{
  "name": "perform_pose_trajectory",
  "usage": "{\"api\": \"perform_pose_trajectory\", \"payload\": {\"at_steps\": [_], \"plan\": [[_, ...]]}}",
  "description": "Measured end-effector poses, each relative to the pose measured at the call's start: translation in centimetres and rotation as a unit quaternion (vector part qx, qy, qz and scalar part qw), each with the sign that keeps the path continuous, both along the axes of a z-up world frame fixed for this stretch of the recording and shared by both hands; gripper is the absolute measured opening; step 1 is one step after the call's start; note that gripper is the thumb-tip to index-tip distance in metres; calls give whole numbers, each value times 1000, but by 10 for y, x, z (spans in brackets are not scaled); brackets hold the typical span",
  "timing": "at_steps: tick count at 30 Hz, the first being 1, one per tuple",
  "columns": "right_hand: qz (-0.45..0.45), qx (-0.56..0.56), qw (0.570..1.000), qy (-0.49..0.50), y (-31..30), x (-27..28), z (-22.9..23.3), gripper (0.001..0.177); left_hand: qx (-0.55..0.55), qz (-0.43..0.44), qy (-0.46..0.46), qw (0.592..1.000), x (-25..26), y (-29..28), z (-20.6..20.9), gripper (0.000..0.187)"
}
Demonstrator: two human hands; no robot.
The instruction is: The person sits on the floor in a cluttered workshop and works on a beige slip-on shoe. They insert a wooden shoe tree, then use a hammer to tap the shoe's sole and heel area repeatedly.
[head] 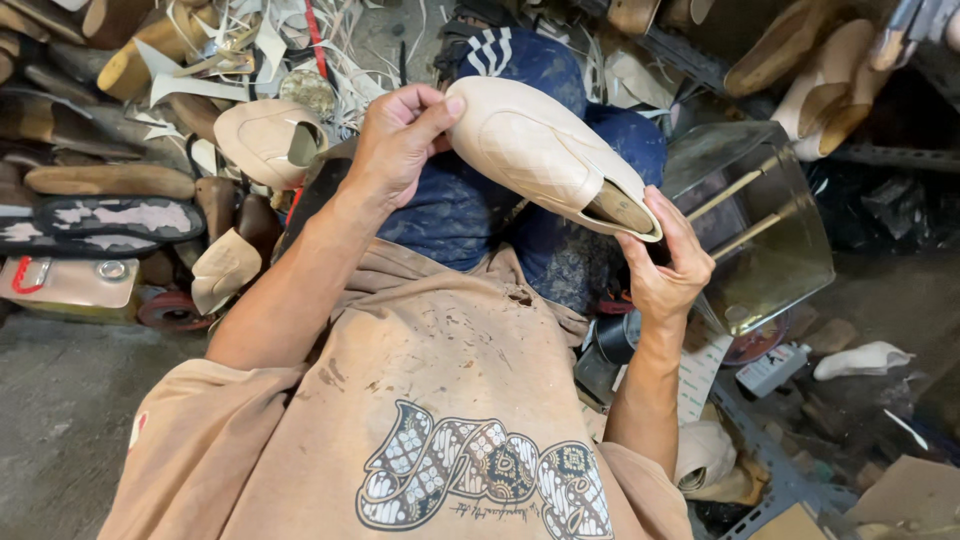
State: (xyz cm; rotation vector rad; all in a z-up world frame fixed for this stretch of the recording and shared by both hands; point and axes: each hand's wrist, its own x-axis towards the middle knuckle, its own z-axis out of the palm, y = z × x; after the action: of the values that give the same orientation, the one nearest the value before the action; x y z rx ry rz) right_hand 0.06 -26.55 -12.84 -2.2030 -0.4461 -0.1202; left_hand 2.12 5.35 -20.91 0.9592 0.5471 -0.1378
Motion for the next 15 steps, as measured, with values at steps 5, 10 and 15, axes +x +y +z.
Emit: {"api": "perform_pose_trajectory", "payload": {"at_steps": [5, 10, 15], "plan": [[-5, 6, 1000, -1, 1, -1, -2, 37, -9, 9, -6, 1000, 0, -1, -6, 16], [-9, 9, 1000, 4, -1, -1, -3, 38, -25, 5, -1, 1000, 1, -1, -8, 14], [-44, -101, 984, -139, 23, -9, 24, 58, -6, 3, -2, 1000, -6, -7, 20, 17]]}}
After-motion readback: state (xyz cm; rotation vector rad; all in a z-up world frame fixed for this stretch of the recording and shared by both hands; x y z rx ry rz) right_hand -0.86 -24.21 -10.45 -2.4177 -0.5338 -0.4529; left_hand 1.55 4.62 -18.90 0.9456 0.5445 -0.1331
